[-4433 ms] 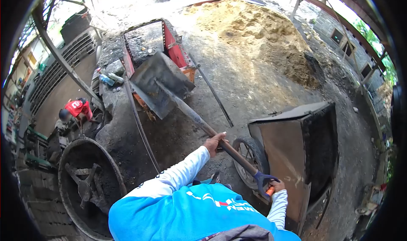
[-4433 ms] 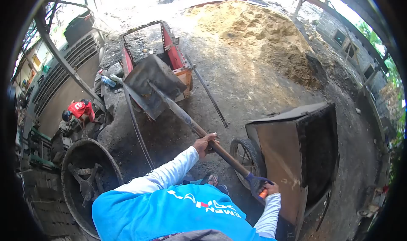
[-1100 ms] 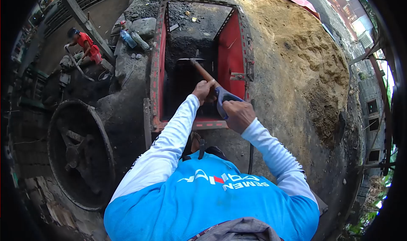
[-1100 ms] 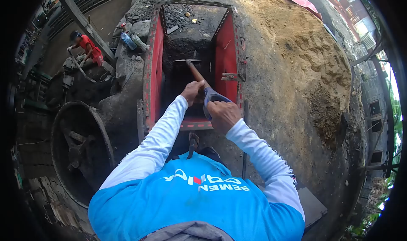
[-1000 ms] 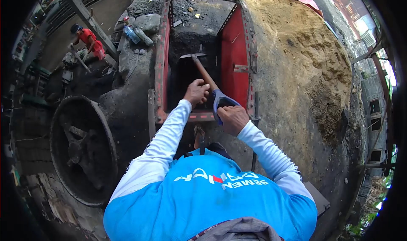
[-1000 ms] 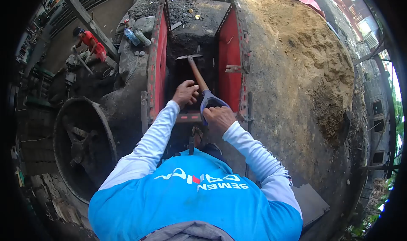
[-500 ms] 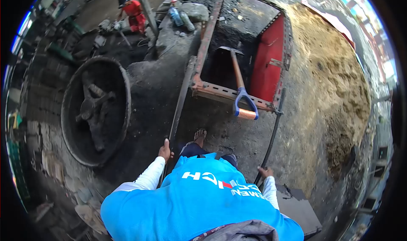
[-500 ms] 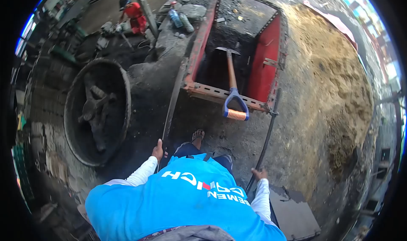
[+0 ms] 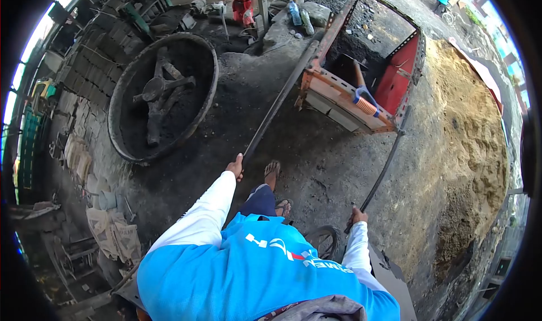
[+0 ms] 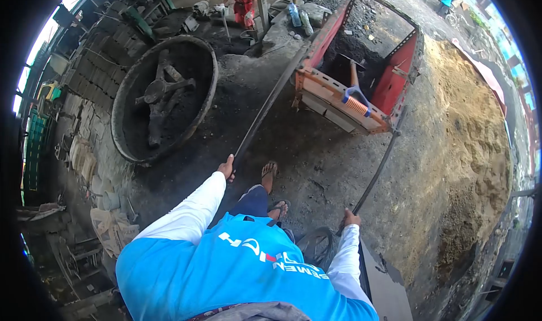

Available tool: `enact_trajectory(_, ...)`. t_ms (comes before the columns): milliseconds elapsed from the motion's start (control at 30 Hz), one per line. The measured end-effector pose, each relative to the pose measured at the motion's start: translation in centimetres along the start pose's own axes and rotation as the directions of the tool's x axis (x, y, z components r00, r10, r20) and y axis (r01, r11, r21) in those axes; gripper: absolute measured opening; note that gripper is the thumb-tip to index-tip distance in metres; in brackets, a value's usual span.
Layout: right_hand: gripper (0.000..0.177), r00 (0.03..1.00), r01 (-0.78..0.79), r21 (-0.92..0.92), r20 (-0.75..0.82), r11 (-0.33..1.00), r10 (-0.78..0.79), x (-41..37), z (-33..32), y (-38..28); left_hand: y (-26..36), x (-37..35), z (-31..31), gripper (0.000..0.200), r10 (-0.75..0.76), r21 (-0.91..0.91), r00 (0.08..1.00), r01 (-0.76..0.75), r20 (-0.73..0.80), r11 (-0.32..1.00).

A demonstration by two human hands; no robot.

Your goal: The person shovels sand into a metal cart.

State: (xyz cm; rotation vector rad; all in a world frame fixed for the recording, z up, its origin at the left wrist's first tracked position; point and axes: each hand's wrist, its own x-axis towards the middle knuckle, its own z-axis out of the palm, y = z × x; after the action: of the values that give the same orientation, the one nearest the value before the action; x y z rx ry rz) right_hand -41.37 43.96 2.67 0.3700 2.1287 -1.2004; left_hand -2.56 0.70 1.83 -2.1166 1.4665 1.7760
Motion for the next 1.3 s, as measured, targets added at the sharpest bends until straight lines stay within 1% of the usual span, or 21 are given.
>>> enact_trajectory(100,0.038,0.991,0.121,-0.088,-0.049,0.989,-0.126,-3.6,-1.3,-4.1,0.1,-1.0,-1.4,0.081,0.171,-0.013,0.981,-0.170,0.087,0.985)
enact_trajectory(133,0.031,0.994,0.105,-0.020,0.023,0.994,-0.104,-3.7,-2.3,-5.1,0.9,-2.6,-2.2,0.078,0.239,-0.022,0.964,-0.238,0.117,0.971)
enact_trajectory(167,0.032,0.993,0.108,-0.029,0.050,0.994,-0.107,-5.2,-3.2,-7.4,2.8,-5.4,-3.7,0.074,0.307,-0.032,0.940,-0.305,0.147,0.952)
enact_trajectory(200,0.033,0.987,0.117,0.028,0.111,0.993,-0.120,-6.4,-4.2,-9.4,4.9,-8.0,-5.2,0.071,0.376,-0.044,0.909,-0.374,0.179,0.926)
enact_trajectory(233,0.032,0.976,0.129,0.080,0.169,0.988,-0.141,-6.7,-5.2,-11.0,6.6,-9.5,-6.8,0.056,0.376,-0.048,0.888,-0.377,0.264,0.925)
enact_trajectory(267,0.031,0.957,0.171,0.105,0.220,0.980,-0.191,-6.8,-6.2,-12.3,8.2,-10.9,-8.3,0.051,0.403,-0.029,0.862,-0.415,0.309,0.909)
enact_trajectory(333,0.030,0.943,0.212,0.088,0.241,0.973,-0.227,-13.3,-5.1,-18.1,10.5,-12.6,-10.6,0.043,0.437,0.005,0.814,-0.475,0.381,0.880)
enact_trajectory(367,0.028,0.933,0.205,0.122,0.274,0.971,-0.232,-14.4,-5.0,-19.8,12.3,-15.0,-11.9,0.046,0.465,0.009,0.809,-0.501,0.360,0.865)
enact_trajectory(433,0.025,0.908,0.180,0.191,0.345,0.965,-0.238,-15.7,-4.2,-21.6,13.8,-15.4,-13.2,0.052,0.510,0.086,0.837,-0.534,0.199,0.841)
enact_trajectory(500,0.026,0.898,0.114,0.399,0.349,0.910,-0.266,-16.7,-2.6,-22.5,15.0,-13.1,-13.9,0.046,0.771,0.233,0.637,-0.752,0.013,0.617)
enact_trajectory(533,0.026,0.890,0.083,0.503,0.351,0.861,-0.290,-17.2,-1.3,-22.5,17.0,-13.9,-14.9,0.045,0.760,0.244,0.650,-0.739,0.010,0.629)
enact_trajectory(567,0.029,0.915,0.085,0.501,0.302,0.861,-0.266,-18.0,0.0,-23.2,18.5,-13.0,-15.9,0.044,0.780,0.232,0.626,-0.762,0.021,0.605)
enact_trajectory(633,0.029,0.908,0.055,0.481,0.340,0.875,-0.244,-18.3,2.3,-23.7,20.9,-10.0,-18.0,0.042,0.801,0.226,0.597,-0.786,0.037,0.576)
enact_trajectory(667,0.029,0.903,0.043,0.468,0.360,0.883,-0.234,-18.5,3.4,-24.1,22.2,-8.5,-19.3,0.042,0.797,0.262,0.604,-0.774,0.033,0.576)
enact_trajectory(733,0.020,0.920,0.050,0.532,0.304,0.845,-0.246,-19.5,7.1,-25.3,26.4,-7.1,-21.8,0.041,0.739,0.234,0.667,-0.736,0.091,0.636)
enact_trajectory(867,0.023,0.941,0.089,0.621,0.204,0.779,-0.269,-21.4,13.8,-27.6,32.8,-2.6,-24.7,0.039,0.747,0.163,0.648,-0.761,0.148,0.628)
enact_trajectory(933,0.023,0.952,0.100,0.626,0.167,0.774,-0.257,-21.9,17.0,-29.5,36.2,0.2,-25.6,0.039,0.722,0.211,0.677,-0.733,0.141,0.646)
enact_trajectory(967,0.022,0.956,0.093,0.619,0.162,0.780,-0.243,-21.6,18.5,-30.3,38.0,1.6,-25.9,0.040,0.703,0.194,0.695,-0.718,0.152,0.669)
enact_trajectory(1133,0.019,0.970,0.093,0.599,0.125,0.796,-0.208,-17.9,25.2,-33.3,45.4,11.9,-25.9,0.039,0.707,0.181,0.679,-0.734,0.200,0.654)
enact_trajectory(1233,0.023,0.980,0.068,0.646,0.102,0.760,-0.173,-14.6,28.4,-37.0,51.4,17.2,-24.3,0.039,0.670,0.164,0.701,-0.711,0.247,0.684)
enact_trajectory(1300,0.021,0.973,0.065,0.701,0.114,0.710,-0.203,-12.1,29.9,-39.8,55.2,22.1,-23.0,0.039,0.651,0.157,0.713,-0.697,0.261,0.700)
